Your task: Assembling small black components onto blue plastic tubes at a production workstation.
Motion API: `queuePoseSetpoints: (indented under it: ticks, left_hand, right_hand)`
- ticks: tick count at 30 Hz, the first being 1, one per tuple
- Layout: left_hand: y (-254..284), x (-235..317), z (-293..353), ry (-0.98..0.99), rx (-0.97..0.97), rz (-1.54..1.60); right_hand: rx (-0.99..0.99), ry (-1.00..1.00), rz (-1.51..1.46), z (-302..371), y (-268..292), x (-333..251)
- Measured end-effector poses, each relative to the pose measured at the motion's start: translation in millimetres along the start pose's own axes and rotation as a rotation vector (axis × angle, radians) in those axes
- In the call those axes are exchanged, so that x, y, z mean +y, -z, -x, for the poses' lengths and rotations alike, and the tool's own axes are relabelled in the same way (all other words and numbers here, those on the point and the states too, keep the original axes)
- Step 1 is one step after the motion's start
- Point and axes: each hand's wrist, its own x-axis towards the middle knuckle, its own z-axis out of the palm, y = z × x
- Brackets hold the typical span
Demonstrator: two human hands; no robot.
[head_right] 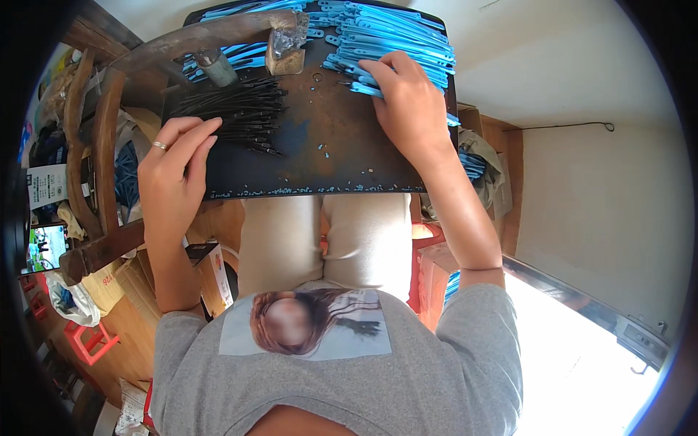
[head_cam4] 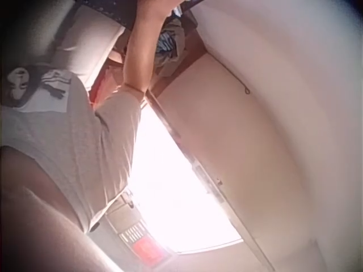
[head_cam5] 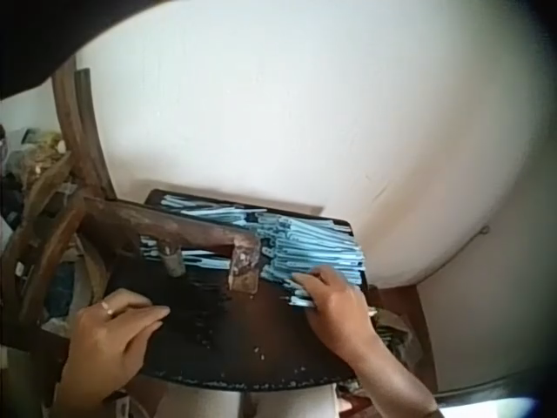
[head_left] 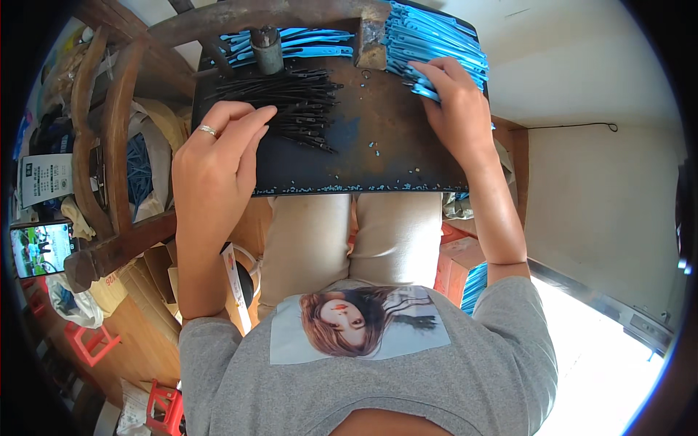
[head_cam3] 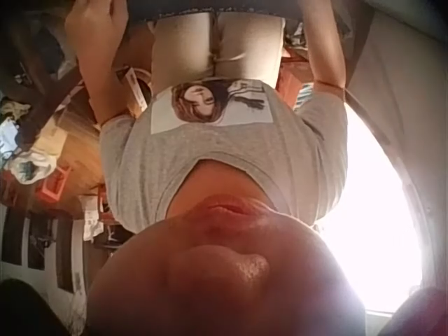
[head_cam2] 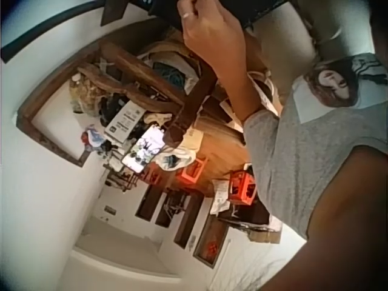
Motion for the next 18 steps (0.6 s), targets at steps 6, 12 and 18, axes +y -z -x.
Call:
queuePoseSetpoints:
  ticks: [6, 12, 18]
  left_hand:
    - [-16.8, 17.0, -19.6, 0.022, 0.264, 0.457]
    - [-46.2, 31.8, -36.7, 0.083, 0.348, 0.7]
    - [-71.0, 28.0, -36.7, 0.098, 0.338, 0.683]
  right_hand:
    - [-0.085, -0.002, 0.113, 0.0, -8.3, 2.4]
    - [-0.099, -0.009, 0.096, -1.9, -5.7, -0.6]
    - [-0.09, 0.032, 0.029, -0.1, -6.0, 0.7]
